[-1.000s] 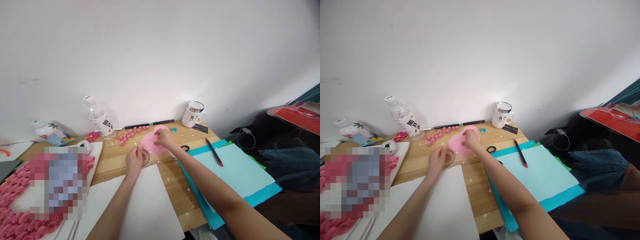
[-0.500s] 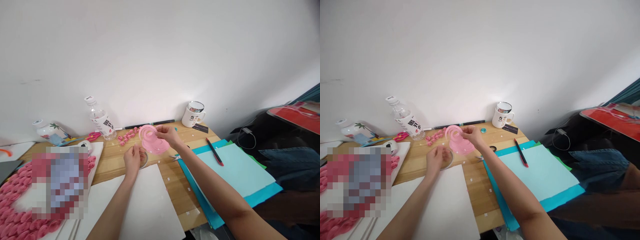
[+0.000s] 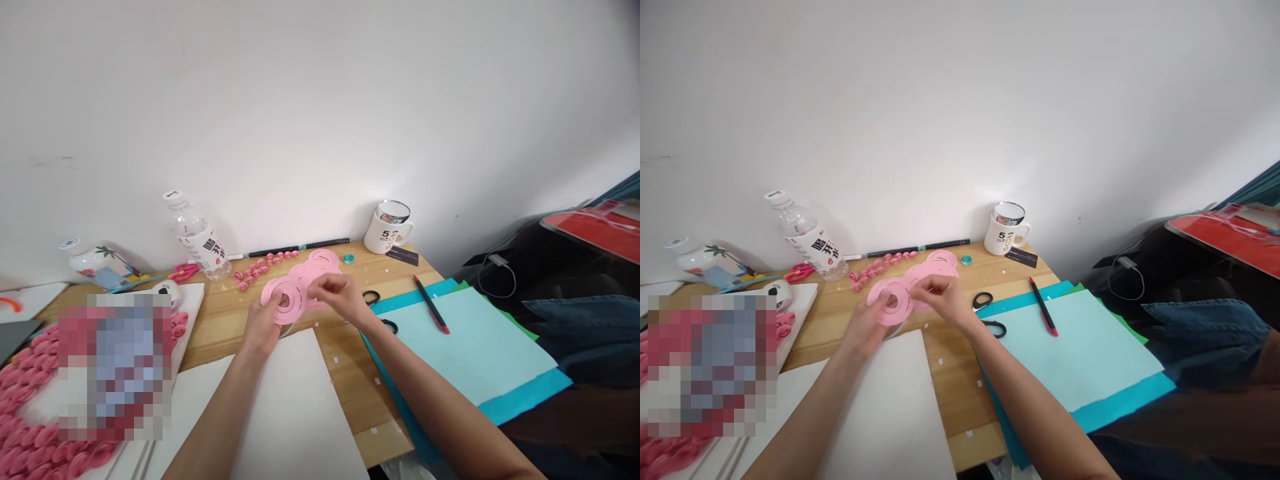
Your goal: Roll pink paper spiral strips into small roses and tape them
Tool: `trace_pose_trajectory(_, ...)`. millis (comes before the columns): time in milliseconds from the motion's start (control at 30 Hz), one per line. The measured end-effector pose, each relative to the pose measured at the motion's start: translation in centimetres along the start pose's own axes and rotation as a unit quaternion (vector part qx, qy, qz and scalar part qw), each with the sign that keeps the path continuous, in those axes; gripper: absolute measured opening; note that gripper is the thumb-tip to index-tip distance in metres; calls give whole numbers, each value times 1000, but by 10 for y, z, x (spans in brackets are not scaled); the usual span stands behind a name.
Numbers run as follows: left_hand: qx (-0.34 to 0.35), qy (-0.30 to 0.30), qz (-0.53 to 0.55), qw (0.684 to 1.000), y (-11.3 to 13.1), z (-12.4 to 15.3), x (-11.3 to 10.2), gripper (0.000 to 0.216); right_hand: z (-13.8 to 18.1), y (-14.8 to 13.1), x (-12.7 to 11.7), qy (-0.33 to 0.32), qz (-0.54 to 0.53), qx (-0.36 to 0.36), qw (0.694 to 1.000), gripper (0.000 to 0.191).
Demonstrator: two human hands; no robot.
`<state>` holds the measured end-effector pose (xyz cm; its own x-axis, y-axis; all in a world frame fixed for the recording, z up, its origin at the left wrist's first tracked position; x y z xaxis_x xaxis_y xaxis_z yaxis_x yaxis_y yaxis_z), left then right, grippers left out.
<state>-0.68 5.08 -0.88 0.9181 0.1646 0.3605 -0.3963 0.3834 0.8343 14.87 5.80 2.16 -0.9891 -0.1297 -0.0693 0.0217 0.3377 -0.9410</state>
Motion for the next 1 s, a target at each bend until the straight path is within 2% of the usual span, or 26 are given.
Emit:
trace_pose_trajectory(67, 17, -1, -20, 1000, -1, 0, 0, 26, -3, 15, -8, 87, -41, 35, 995, 22)
trace_pose_trajectory(100, 28, -5, -40, 999, -1, 1, 1, 27, -3, 21, -8, 96, -58, 53, 992, 24)
trace_pose_trajectory(300, 98, -5, -234, 967, 4, 8, 9, 26, 8, 36, 13, -25, -148, 114, 982, 34)
trace_pose_trajectory(433, 117, -28, -279, 953, 8, 9, 10, 22, 13, 35, 12, -51, -190, 141, 970, 36)
trace_pose_trajectory(533, 89, -49, -248, 964, 6, 8, 10, 24, 14, 33, 9, -72, -189, 160, 966, 38)
trace_pose_trajectory(633, 73, -52, -221, 971, 4, 7, 11, 28, 16, 33, 8, -91, -161, 166, 969, 32)
trace_pose_trajectory(733, 80, -56, -229, 968, 3, 9, 14, 26, 16, 37, 5, -48, -170, 178, 968, 30)
trace_pose_trajectory(833, 75, -69, -247, 964, 1, 10, 16, 26, 17, 44, 6, -4, -242, 213, 947, 30)
trace_pose_trajectory(1000, 44, -100, -251, 962, -5, 9, 17, 27, 20, 46, 12, -27, -303, 260, 916, 25)
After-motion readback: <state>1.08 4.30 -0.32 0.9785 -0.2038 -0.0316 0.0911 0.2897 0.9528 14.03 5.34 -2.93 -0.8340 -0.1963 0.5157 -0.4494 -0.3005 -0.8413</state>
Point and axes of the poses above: each hand's wrist, its own z-axis away from the middle knuckle, its own x-axis out of the palm, y = z × x, the point moved 5 cm from there along -z, towards the middle knuckle, and after that the axes turned 6 degrees about -x, right-handed, at the moved point
